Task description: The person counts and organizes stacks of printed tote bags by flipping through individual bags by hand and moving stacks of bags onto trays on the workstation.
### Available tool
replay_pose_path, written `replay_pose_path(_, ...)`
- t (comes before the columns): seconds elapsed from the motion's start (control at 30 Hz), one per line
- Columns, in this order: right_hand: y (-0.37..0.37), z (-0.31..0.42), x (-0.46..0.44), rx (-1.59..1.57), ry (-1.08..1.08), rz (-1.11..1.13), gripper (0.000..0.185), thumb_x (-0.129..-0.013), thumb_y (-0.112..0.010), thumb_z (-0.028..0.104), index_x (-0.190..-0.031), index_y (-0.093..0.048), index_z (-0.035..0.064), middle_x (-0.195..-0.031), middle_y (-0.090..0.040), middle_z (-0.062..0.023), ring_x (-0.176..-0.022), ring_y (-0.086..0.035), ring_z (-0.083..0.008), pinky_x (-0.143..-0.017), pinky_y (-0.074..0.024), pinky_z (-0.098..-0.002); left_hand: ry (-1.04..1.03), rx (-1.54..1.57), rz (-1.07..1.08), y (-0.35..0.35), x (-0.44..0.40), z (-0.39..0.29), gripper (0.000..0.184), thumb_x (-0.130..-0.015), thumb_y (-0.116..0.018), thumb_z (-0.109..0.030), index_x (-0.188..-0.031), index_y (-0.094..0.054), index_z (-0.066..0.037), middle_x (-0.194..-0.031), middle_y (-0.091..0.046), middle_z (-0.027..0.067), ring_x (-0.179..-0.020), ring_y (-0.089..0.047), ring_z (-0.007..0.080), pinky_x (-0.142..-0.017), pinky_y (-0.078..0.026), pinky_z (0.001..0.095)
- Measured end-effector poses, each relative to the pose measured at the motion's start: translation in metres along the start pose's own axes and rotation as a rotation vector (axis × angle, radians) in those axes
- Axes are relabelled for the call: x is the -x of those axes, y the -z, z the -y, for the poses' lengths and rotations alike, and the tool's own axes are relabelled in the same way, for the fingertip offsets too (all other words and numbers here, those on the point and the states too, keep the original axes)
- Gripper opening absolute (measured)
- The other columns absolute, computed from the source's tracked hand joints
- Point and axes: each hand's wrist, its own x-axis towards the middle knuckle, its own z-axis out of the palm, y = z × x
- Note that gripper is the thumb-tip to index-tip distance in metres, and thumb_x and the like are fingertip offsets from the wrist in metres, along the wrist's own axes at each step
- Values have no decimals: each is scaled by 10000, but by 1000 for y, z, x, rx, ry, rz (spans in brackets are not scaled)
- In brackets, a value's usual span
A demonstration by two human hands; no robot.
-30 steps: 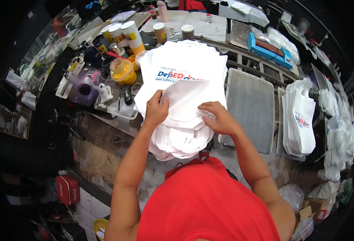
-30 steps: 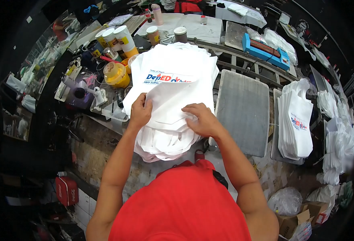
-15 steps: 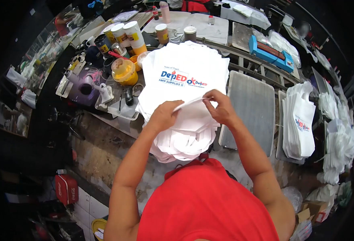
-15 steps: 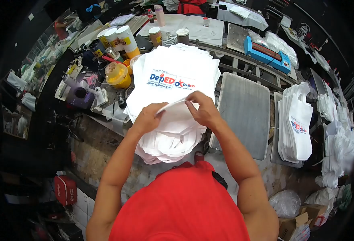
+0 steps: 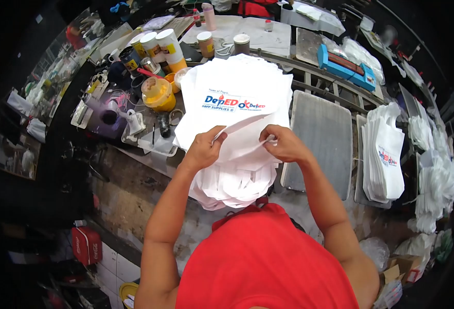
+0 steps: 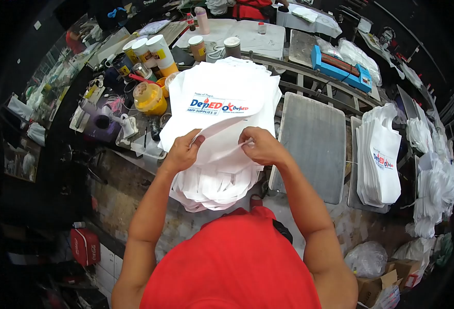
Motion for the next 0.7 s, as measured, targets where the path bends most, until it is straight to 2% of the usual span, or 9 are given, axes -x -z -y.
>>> replay_pose_path(0.17, 2, 3, -6, -206, -214, 159, 196, -876, -725, 149, -948, -674, -26, -935, -714, -114, -854, -667, -204, -795, -544, -335, 212, 35, 63, 3, 1, -5, 287, -1011, -603, -185, -1253, -651, -39, -984, -719, 249, -931, -710, 408, -829, -543, 400)
replay_pose_path(0.23, -4, 3, -13, -243, -208, -139, 221, -874, -751, 166, -926, -663, -31, -873, -708, -72, -840, -652, -167, -802, -536, -323, -128, 24, -1, -2, 3, -1, 292, -998, -610, -175, -1255, -651, -41, -942, -717, 252, -892, -713, 412, -811, -544, 419)
replay_pose_path(0.3, -6, 5, -13, -252, -222, -145, 199, -887, -735, 155, -993, -659, 4, -1049, -700, -107, -992, -644, -182, -912, -523, -328, -189, -21, -1, -4, 4, -3, 290, -991, -608, -163, -1250, -652, -39, -929, -713, 255, -884, -713, 417, -807, -545, 426)
replay_pose_path(0.37, -18, 11, -6, -532, 188, -437, 251, -880, -727, 150, -1089, -640, 43, -1278, -611, -152, -1225, -563, -215, -1049, -467, -360, -251, -66, -2, -4, 3, -1, 289, -984, -607, -151, -1246, -654, -38, -916, -710, 258, -877, -713, 422, -803, -545, 432)
replay_pose_path(0.4, -4, 11, 5, -231, 202, -338, 349, -847, -722, 152, -1173, -621, 76, -1450, -493, -162, -1390, -446, -272, -1141, -401, -410, -114, -47, -57, -3, 1, 8, 271, -978, -602, -134, -1224, -660, -35, -916, -707, 262, -887, -714, 424, -794, -545, 432)
replay_pose_path(0.5, 7, 1, 32, 296, 100, 2, 444, -798, -729, 155, -1228, -637, 96, -1478, -498, -148, -1403, -441, -343, -1145, -402, -436, 23, -49, -191, 2, -6, 17, 213, -986, -588, -123, -1152, -671, -17, -881, -696, 263, -846, -712, 425, -734, -541, 428)
replay_pose_path(0.57, -1, -13, 35, 410, 94, -13, 402, -807, -698, 134, -1207, -689, 96, -1370, -609, -151, -1302, -532, -354, -1087, -453, -430, -27, 8, -387, 5, -10, 11, 205, -1003, -582, -147, -1118, -670, -2, -839, -688, 253, -779, -705, 409, -686, -531, 414)
replay_pose_path(0.63, 1, -16, 27, 141, -131, 39, 277, -846, -670, 105, -1112, -739, 67, -1134, -717, -154, -1135, -630, -337, -993, -500, -409, 23, 1, -379, 7, -12, 1, 207, -1004, -595, -156, -1114, -671, 3, -839, -689, 245, -743, -698, 390, -669, -523, 399)
replay_pose_path(0.7, -2, -6, 20, 177, -22, -71, 183, -881, -640, 72, -1025, -746, 33, -978, -739, -143, -1007, -663, -334, -904, -523, -414, -99, -20, -357, 5, -13, -9, 201, -990, -620, -139, -1127, -678, -4, -864, -698, 238, -761, -707, 378, -672, -529, 378)
